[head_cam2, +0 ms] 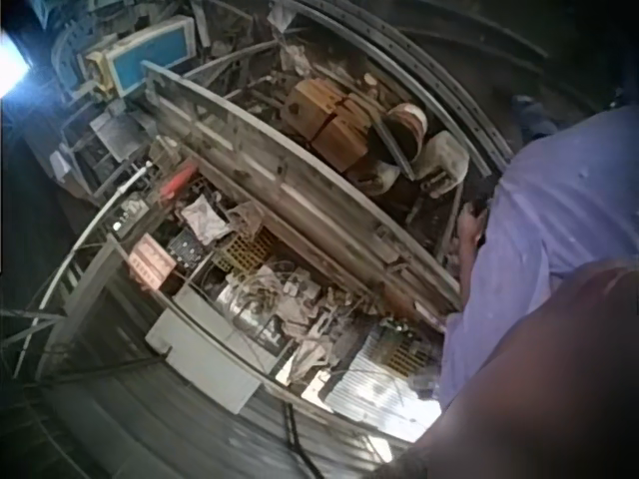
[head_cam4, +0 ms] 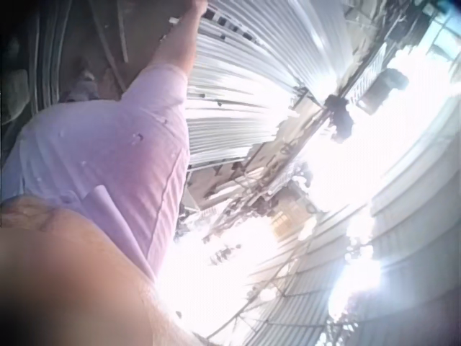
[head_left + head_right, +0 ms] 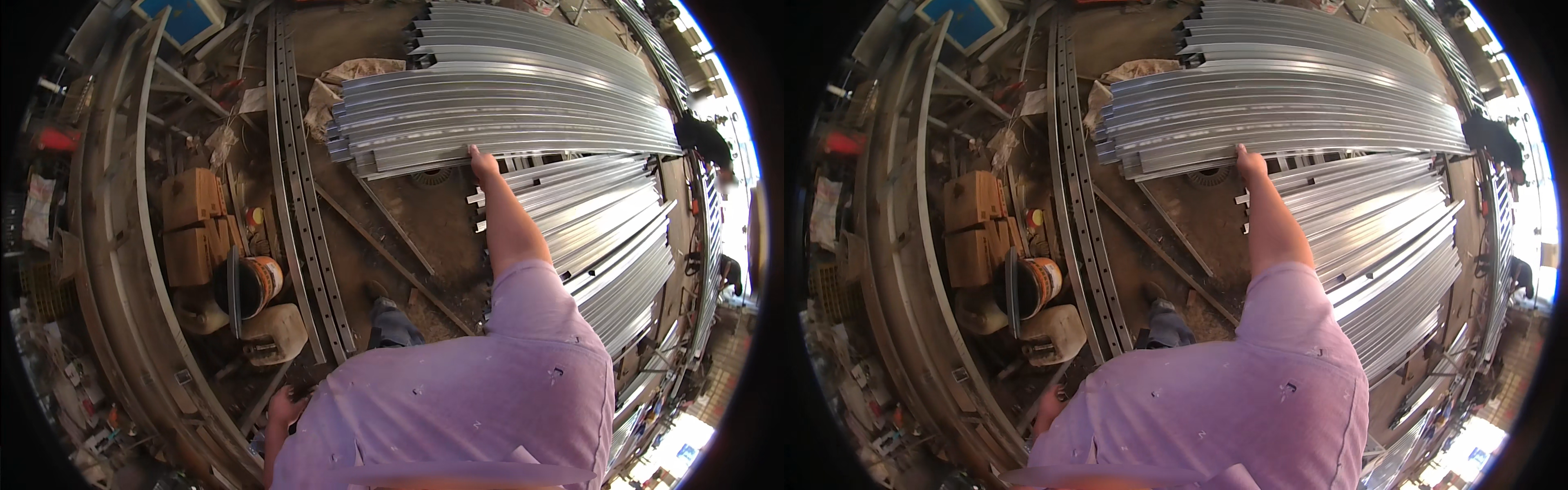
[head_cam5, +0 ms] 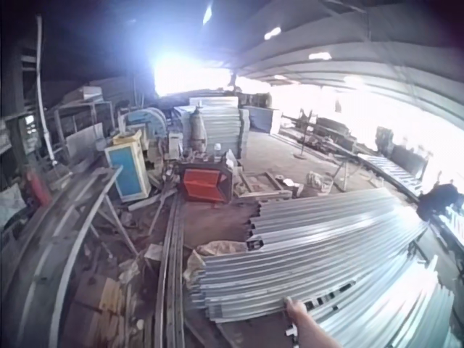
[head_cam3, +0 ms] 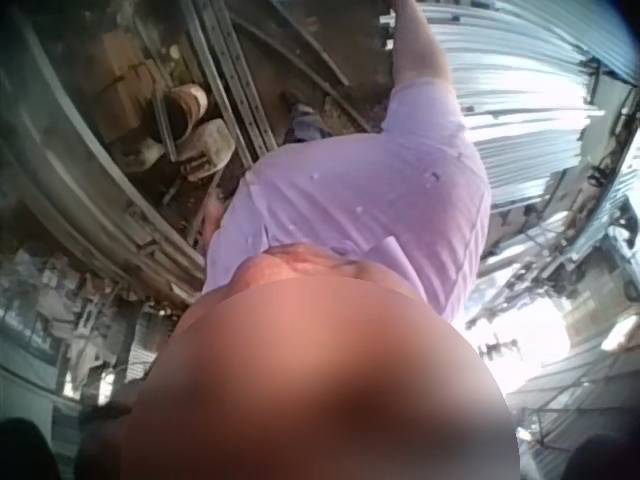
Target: The person repeatedly picks up long metal profiles, places them on a chop saw, cuts them to length, and stacks the cut pieces. The cycle of loading, cutting, and stacking continues throughout the clip.
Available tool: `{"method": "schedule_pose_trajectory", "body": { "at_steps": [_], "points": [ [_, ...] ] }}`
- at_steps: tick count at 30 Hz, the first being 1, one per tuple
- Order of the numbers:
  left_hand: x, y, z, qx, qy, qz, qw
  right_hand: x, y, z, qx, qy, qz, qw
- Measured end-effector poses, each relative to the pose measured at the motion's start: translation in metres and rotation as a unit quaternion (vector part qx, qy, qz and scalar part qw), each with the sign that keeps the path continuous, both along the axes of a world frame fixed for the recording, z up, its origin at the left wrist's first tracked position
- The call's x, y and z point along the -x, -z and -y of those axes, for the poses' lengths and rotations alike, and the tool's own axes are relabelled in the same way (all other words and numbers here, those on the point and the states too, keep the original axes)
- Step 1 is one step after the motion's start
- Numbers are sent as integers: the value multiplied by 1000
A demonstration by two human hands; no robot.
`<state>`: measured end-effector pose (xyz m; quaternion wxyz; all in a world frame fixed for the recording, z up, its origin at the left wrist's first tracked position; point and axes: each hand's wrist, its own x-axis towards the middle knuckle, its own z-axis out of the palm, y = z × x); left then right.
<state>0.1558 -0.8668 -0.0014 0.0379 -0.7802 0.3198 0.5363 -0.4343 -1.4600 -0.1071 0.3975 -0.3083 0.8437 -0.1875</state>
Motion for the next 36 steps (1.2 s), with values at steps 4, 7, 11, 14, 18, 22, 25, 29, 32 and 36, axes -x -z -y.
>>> {"method": "schedule_pose_trajectory", "body": {
  "at_steps": [4, 7, 11, 14, 18, 22, 25, 29, 32, 36],
  "points": [
    [4, 16, -24, 26, -23, 18, 999, -46, 19, -29, 18, -51, -40, 998],
    [9, 12, -42, 56, -70, 24, 996, -123, 33, -105, 111, -218, 38, 969],
    [14, 19, -96, 71, -119, 19, 990, -233, 15, -257, -126, -298, 270, 907],
    [21, 28, -149, 94, -188, 3, 978, -268, 23, -341, -295, -613, 151, 717],
    [39, 62, -245, 137, -251, 13, 958, -270, 27, -415, -118, -808, 59, 574],
    [75, 78, -345, 152, -319, 1, 936, -274, 0, -426, -141, -798, -96, 577],
    [114, 121, -461, 141, -313, 28, 939, -274, -4, -435, -41, -807, -133, 574],
    [177, 108, -577, 31, -262, 116, 958, -325, -39, -506, -24, -797, -68, 600],
    [230, 81, -651, -49, -365, 150, 918, -355, -1, -579, -179, -765, 75, 615],
    [313, 84, -715, -143, -524, 102, 833, -437, -33, -658, -51, -963, 62, 257]
  ]
}}
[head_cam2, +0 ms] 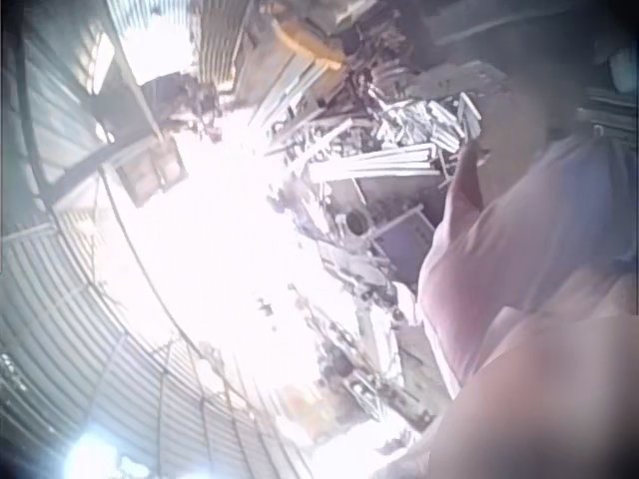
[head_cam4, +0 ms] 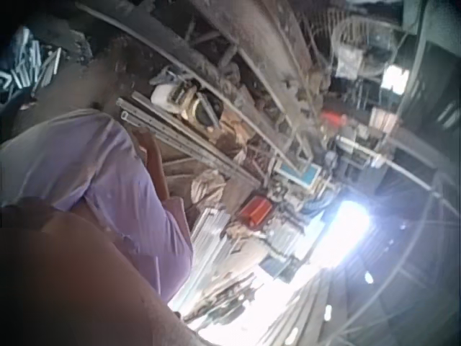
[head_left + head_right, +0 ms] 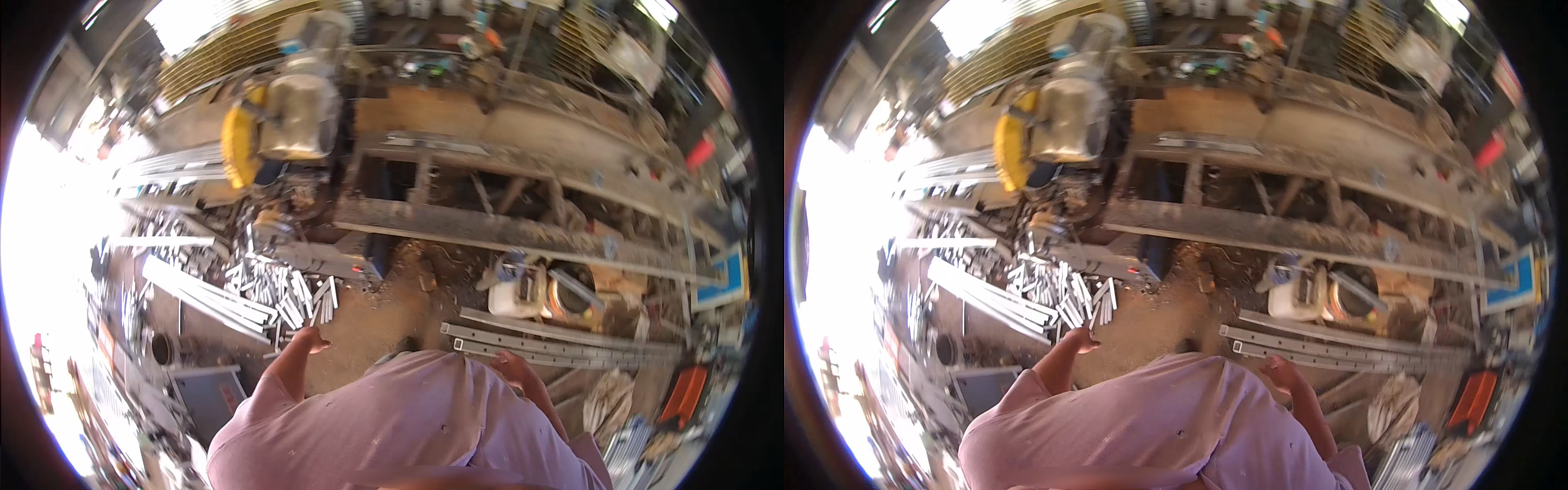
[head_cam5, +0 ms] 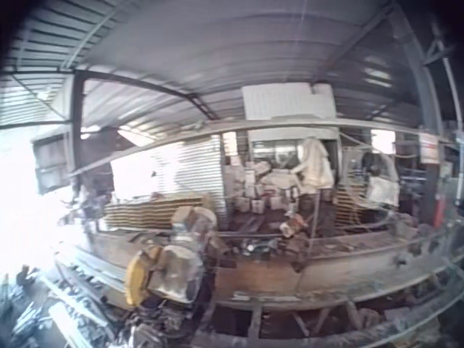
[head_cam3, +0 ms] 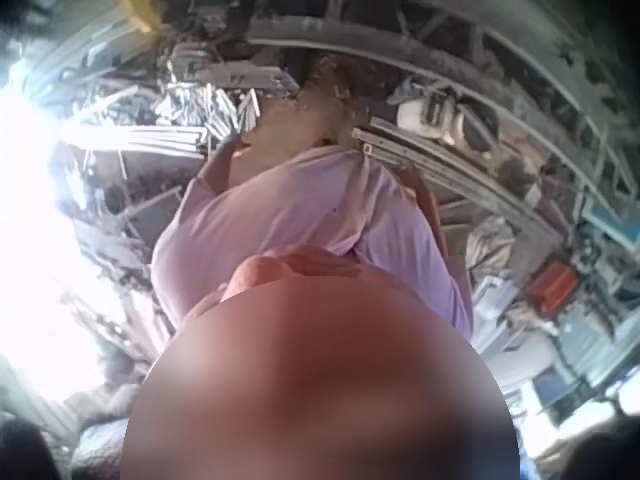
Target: The person repeatedly picks up long metal profiles, places them on a chop saw, cuts them to length, and stacks the cut pieces. The cycle of loading, cutting, and stacking continues throughout the clip.
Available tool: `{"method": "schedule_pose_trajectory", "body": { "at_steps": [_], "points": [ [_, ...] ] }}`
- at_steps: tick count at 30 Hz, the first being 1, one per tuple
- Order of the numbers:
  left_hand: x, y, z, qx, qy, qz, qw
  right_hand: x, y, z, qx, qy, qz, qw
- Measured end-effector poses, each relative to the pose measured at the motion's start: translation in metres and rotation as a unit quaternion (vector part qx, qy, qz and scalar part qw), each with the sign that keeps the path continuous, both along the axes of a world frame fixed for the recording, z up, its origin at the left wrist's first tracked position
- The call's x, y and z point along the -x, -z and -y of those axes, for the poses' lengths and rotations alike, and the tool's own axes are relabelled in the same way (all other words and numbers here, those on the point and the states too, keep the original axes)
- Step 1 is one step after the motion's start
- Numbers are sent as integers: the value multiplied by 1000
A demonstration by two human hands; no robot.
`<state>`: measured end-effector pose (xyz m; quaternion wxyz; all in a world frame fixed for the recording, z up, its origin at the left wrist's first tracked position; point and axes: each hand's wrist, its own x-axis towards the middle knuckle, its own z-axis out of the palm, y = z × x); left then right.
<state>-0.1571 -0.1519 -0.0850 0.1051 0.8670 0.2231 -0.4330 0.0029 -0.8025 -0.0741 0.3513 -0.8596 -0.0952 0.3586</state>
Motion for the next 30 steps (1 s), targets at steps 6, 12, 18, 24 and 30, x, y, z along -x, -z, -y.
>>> {"method": "schedule_pose_trajectory", "body": {
  "at_steps": [6, 12, 18, 24, 30],
  "points": [
    [140, 41, 6, 26, -30, -20, 999, -111, -73, -86, -15, -72, 117, 990],
    [210, 29, 55, 141, -227, -36, 963, -172, -80, -162, -103, -10, 142, 984],
    [207, 3, -26, 23, -61, -98, 993, -190, -75, -228, -87, -54, 273, 957],
    [120, -32, -169, -135, -151, 61, 977, -214, -87, -284, 34, -71, 317, 945],
    [-54, -103, -313, -172, -225, 299, 911, -230, -74, -334, 218, 7, 226, 949]
  ]
}}
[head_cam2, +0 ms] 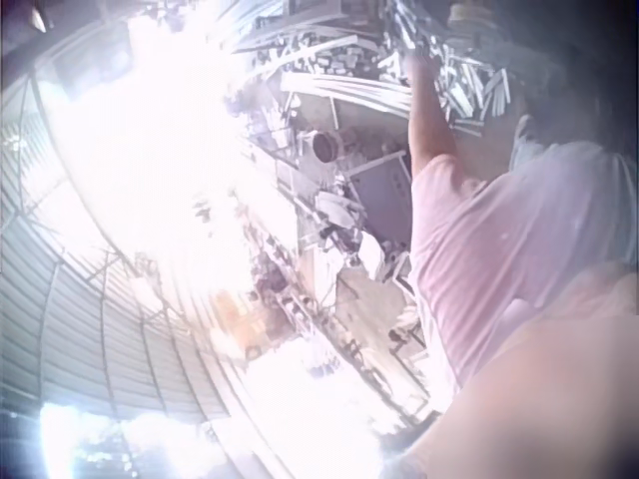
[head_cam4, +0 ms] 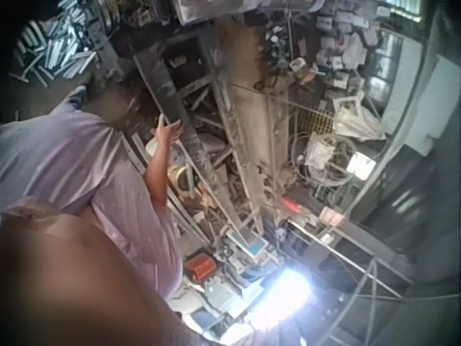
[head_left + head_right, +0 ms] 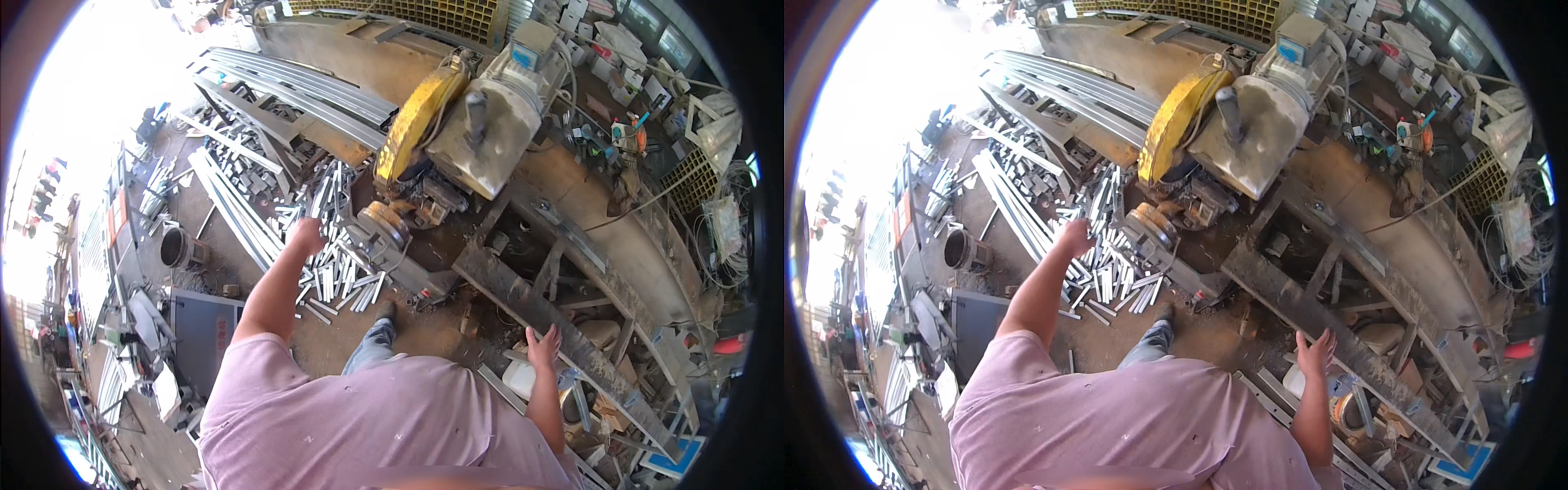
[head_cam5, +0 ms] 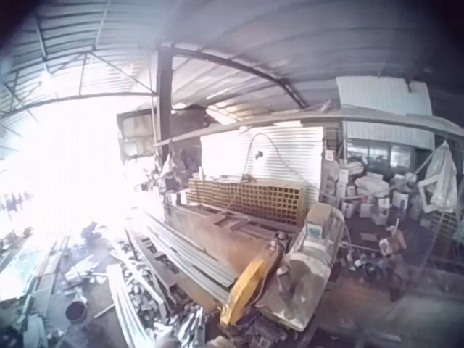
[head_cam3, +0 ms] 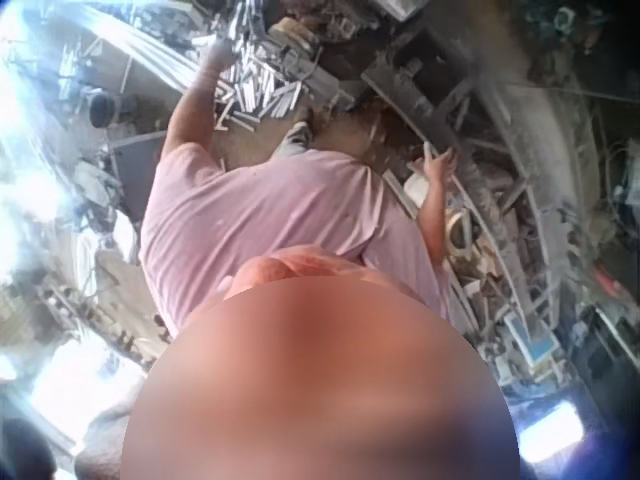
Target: The person repeatedly picks up long metal profiles, places them on a chop saw, cuts them to length, and stacks the cut pieces. The cycle of loading, cutting, and stacking continues throughout the clip.
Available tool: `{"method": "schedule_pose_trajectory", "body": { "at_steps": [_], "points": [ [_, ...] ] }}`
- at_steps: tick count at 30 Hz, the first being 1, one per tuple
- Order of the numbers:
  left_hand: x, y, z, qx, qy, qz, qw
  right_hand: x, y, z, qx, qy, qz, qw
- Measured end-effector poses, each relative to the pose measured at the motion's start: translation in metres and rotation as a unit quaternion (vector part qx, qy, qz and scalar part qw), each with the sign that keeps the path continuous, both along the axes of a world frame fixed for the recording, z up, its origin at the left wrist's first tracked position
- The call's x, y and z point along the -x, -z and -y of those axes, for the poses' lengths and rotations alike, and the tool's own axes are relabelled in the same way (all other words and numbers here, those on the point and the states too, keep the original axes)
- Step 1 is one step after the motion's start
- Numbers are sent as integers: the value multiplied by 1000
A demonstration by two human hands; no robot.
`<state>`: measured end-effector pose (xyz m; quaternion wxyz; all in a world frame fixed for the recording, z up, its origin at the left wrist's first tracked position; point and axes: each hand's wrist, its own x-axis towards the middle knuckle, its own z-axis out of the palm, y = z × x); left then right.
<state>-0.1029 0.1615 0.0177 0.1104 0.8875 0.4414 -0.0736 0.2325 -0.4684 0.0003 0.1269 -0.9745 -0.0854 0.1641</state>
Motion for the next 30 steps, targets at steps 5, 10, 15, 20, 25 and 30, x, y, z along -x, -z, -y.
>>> {"method": "schedule_pose_trajectory", "body": {
  "at_steps": [5, 10, 15, 20, 25, 30],
  "points": [
    [-139, -69, -82, -61, 92, -38, 993, 3, 6, -39, 105, 112, -119, 981],
    [-230, -46, -179, -178, 226, -99, 953, 1, 23, -46, 163, 154, -133, 965],
    [-266, 12, -281, -241, 262, -89, 930, -4, 13, -57, 172, 158, -159, 959],
    [-285, 24, -328, -287, 323, -174, 885, 0, 2, -71, 174, 170, -189, 952],
    [-306, 13, -310, -236, 338, -222, 884, 2, -1, -77, 187, 177, -188, 948],
    [-315, 28, -283, -217, 352, -184, 892, 3, 2, -74, 178, 173, -188, 950]
  ]
}}
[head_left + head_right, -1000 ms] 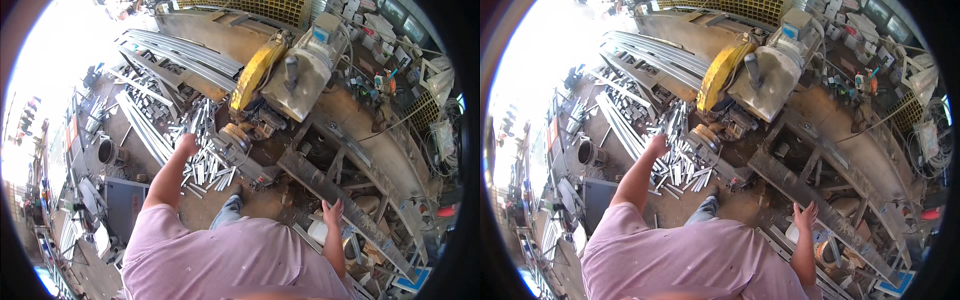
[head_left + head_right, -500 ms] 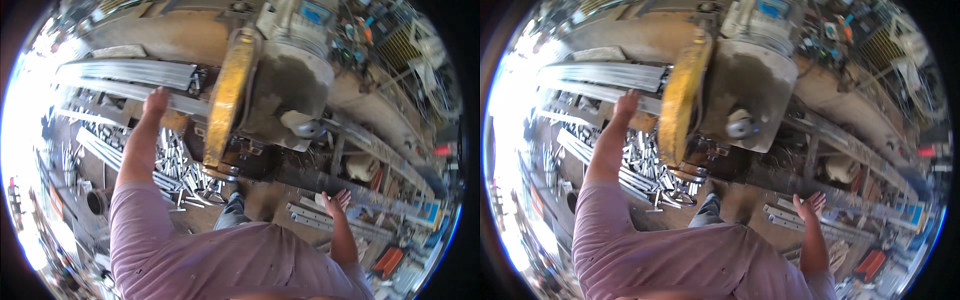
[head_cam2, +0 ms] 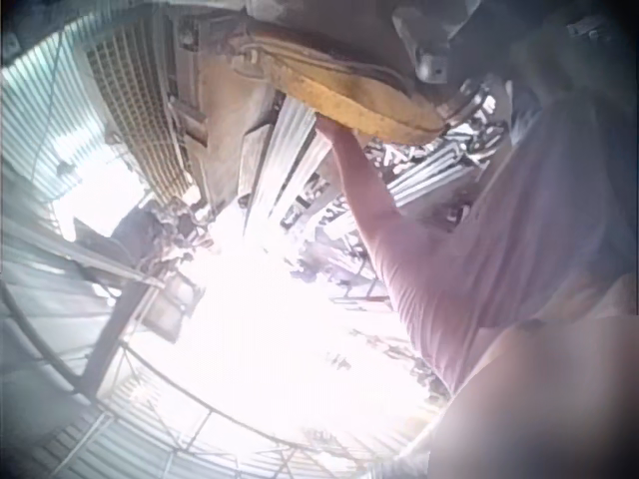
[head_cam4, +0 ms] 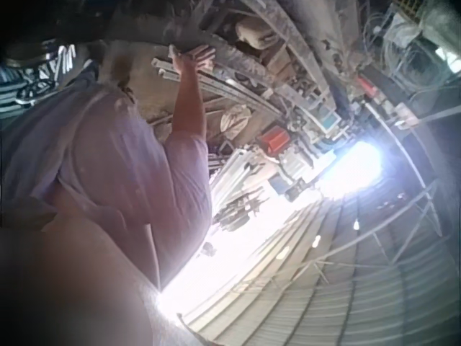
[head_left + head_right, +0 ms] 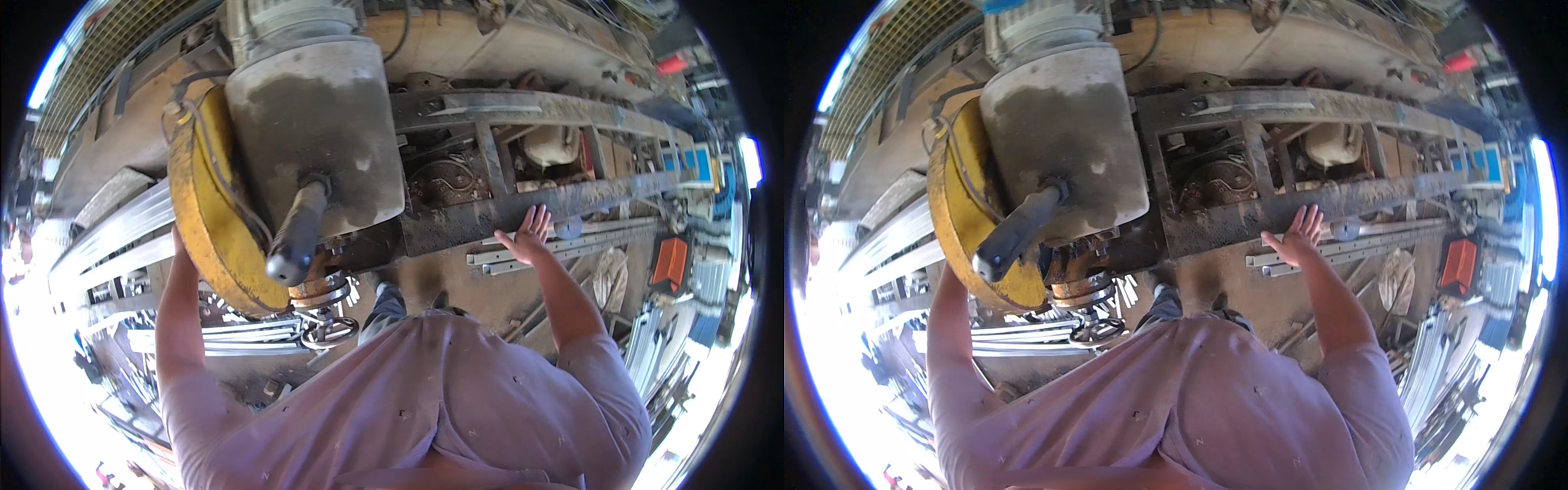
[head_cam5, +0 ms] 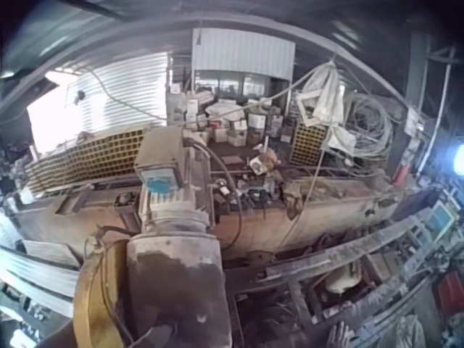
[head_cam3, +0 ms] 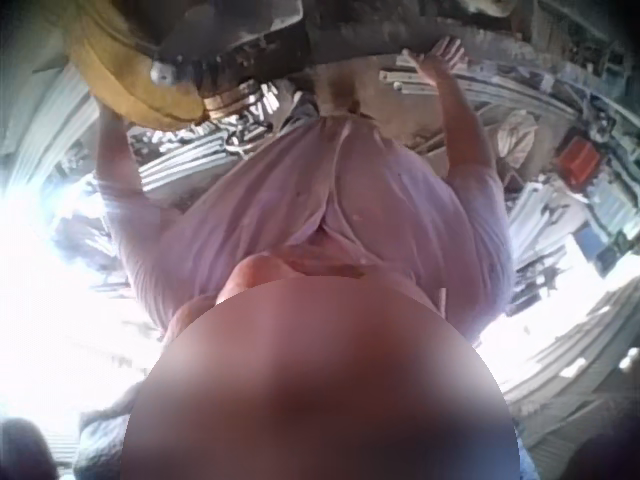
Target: The person repeatedly picks up long metal profiles, places them on a chop saw, cuts them to length, and stacks the cut pieces. The cycle of loading, cutting, and stacking continues throughout the clip.
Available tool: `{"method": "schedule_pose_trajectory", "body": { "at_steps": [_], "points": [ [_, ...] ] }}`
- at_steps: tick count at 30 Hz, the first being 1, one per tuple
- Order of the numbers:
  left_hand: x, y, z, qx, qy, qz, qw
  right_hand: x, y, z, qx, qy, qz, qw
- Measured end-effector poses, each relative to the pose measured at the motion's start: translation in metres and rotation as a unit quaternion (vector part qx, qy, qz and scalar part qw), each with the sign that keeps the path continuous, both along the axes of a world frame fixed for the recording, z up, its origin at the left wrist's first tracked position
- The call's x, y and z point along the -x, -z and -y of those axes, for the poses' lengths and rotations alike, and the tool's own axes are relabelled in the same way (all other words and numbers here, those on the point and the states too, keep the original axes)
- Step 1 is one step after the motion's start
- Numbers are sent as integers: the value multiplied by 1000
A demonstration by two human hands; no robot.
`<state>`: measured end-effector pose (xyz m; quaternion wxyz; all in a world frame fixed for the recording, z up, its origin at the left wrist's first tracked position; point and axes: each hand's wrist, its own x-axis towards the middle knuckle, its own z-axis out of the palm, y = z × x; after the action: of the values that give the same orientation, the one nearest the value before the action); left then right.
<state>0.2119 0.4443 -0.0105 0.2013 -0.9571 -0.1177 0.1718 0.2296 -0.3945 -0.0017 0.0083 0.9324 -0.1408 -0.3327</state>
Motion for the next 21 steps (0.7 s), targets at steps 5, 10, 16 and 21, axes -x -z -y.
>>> {"method": "schedule_pose_trajectory", "body": {
  "at_steps": [5, 10, 16, 21],
  "points": [
    [23, -6, -13, 19, -6, 19, 1000, -3, 2, 0, -5, -7, 26, 1000],
    [33, -19, -48, 24, -10, 43, 999, 2, -5, -6, -11, 15, 20, 1000],
    [31, -23, -25, 49, -17, 76, 996, 5, -3, -9, -19, 23, 18, 999],
    [24, -55, 55, 149, -16, 166, 975, -10, -32, -30, 21, 35, -12, 999]
  ]
}}
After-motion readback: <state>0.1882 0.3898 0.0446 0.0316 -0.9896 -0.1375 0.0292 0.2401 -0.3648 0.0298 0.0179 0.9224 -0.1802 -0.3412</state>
